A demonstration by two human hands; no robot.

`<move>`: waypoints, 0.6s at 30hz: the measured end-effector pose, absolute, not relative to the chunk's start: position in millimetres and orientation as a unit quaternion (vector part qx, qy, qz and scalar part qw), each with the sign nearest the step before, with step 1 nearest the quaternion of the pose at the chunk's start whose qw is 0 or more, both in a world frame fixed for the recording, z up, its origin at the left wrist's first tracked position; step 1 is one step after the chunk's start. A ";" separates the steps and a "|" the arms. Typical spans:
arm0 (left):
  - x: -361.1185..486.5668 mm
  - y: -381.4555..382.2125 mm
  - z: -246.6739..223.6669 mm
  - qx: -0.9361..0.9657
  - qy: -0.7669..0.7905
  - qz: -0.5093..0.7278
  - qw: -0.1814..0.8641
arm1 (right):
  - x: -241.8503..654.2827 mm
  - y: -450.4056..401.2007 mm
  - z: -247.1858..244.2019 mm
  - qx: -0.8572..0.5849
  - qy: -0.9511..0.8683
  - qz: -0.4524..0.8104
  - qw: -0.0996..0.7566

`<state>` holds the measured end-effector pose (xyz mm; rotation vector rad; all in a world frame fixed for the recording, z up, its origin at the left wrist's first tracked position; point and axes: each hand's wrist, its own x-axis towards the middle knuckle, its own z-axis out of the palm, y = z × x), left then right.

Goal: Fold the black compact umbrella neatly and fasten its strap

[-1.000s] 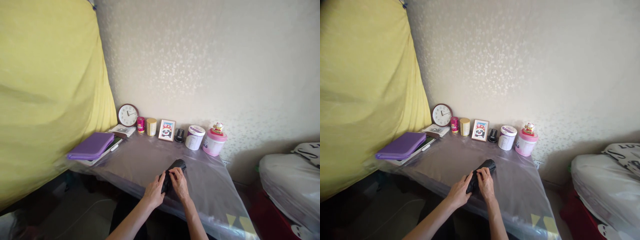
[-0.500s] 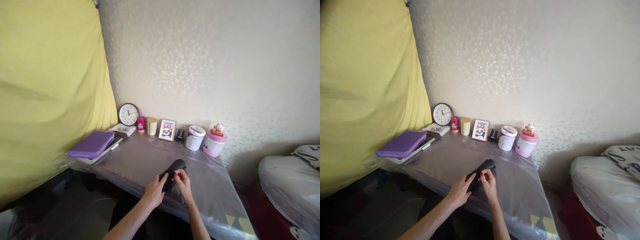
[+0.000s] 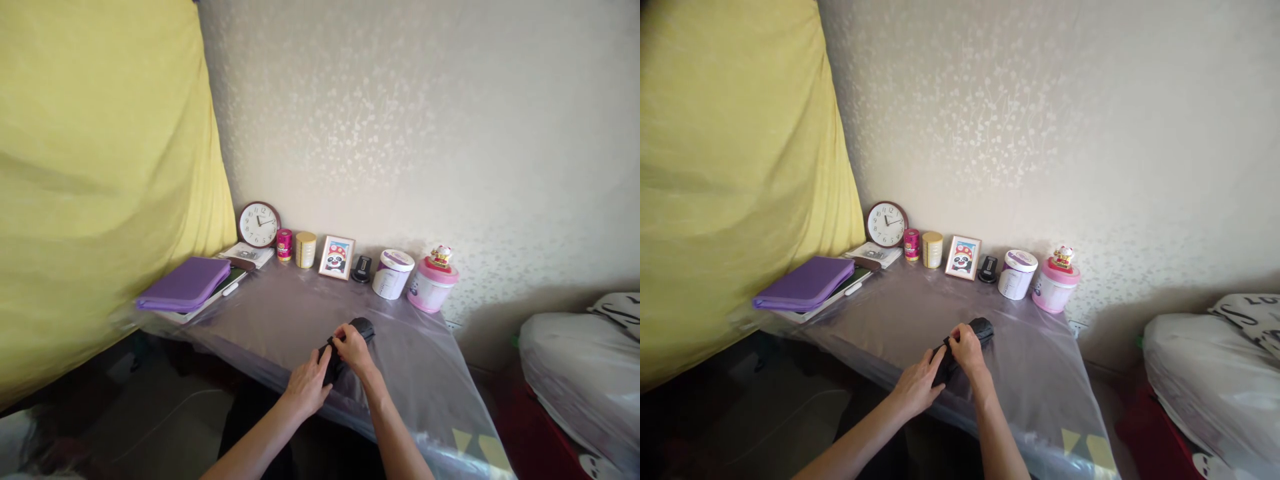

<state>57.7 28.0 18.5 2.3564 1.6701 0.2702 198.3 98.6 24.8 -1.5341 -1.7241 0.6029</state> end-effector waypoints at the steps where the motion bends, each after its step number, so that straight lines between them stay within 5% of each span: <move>1: 56.7 26.4 18.0 0.806 0.573 0.090 0.120 | 197.4 99.5 26.1 -0.600 -0.676 0.224 0.365; 9: 40.8 9.4 17.7 0.800 0.581 0.086 0.121 | 205.5 95.1 30.9 -0.565 -0.509 0.427 0.491; 13: 37.4 6.1 16.6 0.800 0.576 0.105 0.131 | 210.4 88.7 31.4 -0.540 -0.579 0.354 0.499; 18: 41.2 8.3 20.8 0.804 0.567 0.107 0.144 | 205.7 86.0 35.7 -0.507 -0.732 0.196 0.411</move>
